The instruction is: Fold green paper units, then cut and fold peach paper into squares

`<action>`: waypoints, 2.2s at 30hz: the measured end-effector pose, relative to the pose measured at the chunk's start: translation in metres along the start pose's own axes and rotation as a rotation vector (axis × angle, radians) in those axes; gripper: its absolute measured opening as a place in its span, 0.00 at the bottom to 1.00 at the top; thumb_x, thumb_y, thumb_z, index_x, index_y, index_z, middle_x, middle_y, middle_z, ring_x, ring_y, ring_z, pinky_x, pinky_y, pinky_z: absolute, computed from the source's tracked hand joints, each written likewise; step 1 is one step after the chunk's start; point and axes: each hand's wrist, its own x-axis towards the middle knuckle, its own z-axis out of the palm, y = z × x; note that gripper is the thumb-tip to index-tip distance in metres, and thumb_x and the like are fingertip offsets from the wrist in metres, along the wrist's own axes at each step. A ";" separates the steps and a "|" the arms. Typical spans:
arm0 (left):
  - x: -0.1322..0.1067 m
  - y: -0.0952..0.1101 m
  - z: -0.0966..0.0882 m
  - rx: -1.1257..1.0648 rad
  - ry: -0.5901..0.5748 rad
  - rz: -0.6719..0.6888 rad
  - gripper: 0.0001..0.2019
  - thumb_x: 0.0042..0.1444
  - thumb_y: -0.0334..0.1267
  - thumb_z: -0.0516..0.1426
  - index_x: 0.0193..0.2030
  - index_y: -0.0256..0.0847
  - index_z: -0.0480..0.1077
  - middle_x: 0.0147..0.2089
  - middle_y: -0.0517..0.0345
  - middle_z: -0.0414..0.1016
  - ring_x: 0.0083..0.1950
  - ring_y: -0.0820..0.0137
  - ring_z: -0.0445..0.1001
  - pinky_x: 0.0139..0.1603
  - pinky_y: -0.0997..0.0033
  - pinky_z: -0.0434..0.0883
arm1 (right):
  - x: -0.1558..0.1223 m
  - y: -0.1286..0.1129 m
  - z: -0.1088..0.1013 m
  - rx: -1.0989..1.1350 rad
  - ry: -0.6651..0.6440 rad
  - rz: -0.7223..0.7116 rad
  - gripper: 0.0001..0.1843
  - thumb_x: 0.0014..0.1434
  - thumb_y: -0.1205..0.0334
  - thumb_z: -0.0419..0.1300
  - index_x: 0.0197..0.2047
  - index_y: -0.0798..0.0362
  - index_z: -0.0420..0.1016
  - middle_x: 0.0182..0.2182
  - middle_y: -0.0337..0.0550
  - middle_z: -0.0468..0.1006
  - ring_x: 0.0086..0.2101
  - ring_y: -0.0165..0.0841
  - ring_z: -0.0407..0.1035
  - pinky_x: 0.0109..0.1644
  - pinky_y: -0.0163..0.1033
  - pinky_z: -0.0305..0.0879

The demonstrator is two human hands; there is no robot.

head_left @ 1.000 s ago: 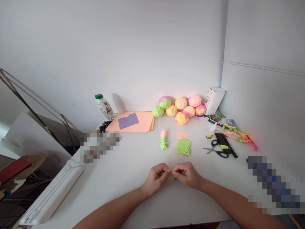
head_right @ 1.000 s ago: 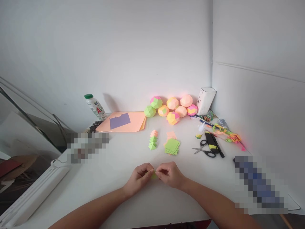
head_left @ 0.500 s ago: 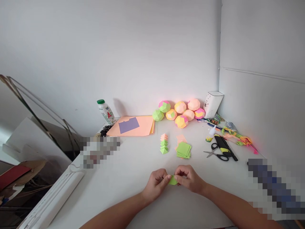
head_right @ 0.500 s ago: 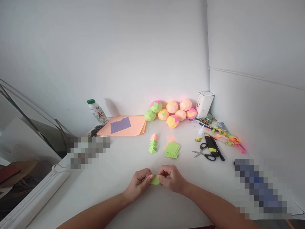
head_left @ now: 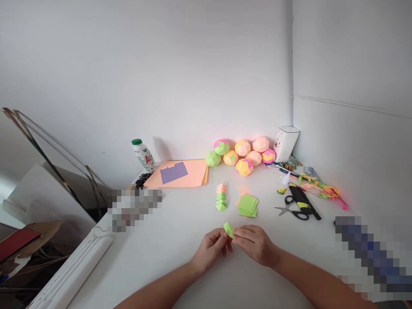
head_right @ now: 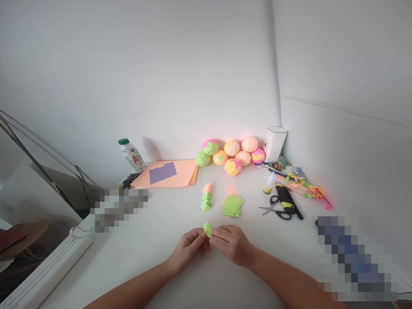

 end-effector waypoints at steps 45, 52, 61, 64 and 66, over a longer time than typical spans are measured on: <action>0.003 -0.001 0.000 -0.104 0.038 -0.027 0.21 0.53 0.55 0.58 0.25 0.37 0.67 0.18 0.62 0.67 0.19 0.76 0.63 0.23 0.74 0.63 | 0.002 -0.012 0.012 0.962 -0.040 0.887 0.06 0.56 0.60 0.60 0.33 0.54 0.69 0.21 0.34 0.68 0.23 0.28 0.65 0.29 0.36 0.67; 0.004 0.000 0.000 -0.166 0.054 -0.052 0.24 0.52 0.60 0.56 0.25 0.37 0.67 0.19 0.60 0.69 0.19 0.74 0.67 0.20 0.75 0.63 | 0.002 -0.011 0.012 0.968 -0.037 0.795 0.07 0.58 0.61 0.58 0.32 0.55 0.72 0.28 0.37 0.69 0.23 0.26 0.66 0.29 0.36 0.67; 0.004 -0.001 -0.002 -0.199 0.052 -0.132 0.22 0.48 0.57 0.60 0.24 0.38 0.65 0.14 0.65 0.66 0.11 0.78 0.62 0.12 0.79 0.55 | 0.001 -0.008 0.007 0.847 -0.058 0.578 0.05 0.55 0.68 0.57 0.34 0.54 0.75 0.30 0.41 0.70 0.26 0.27 0.66 0.30 0.36 0.68; 0.005 -0.001 -0.006 -0.215 0.031 -0.157 0.22 0.48 0.57 0.60 0.24 0.39 0.64 0.12 0.67 0.65 0.10 0.77 0.61 0.11 0.79 0.53 | 0.001 -0.006 0.002 0.664 -0.019 0.355 0.08 0.53 0.71 0.56 0.38 0.54 0.71 0.33 0.43 0.68 0.28 0.29 0.64 0.31 0.36 0.67; 0.005 0.000 -0.008 -0.218 0.008 -0.170 0.21 0.48 0.57 0.60 0.24 0.38 0.65 0.11 0.67 0.64 0.09 0.77 0.61 0.10 0.79 0.54 | 0.000 -0.004 0.002 0.496 0.001 0.226 0.11 0.54 0.71 0.56 0.42 0.54 0.69 0.36 0.46 0.68 0.31 0.31 0.63 0.32 0.36 0.67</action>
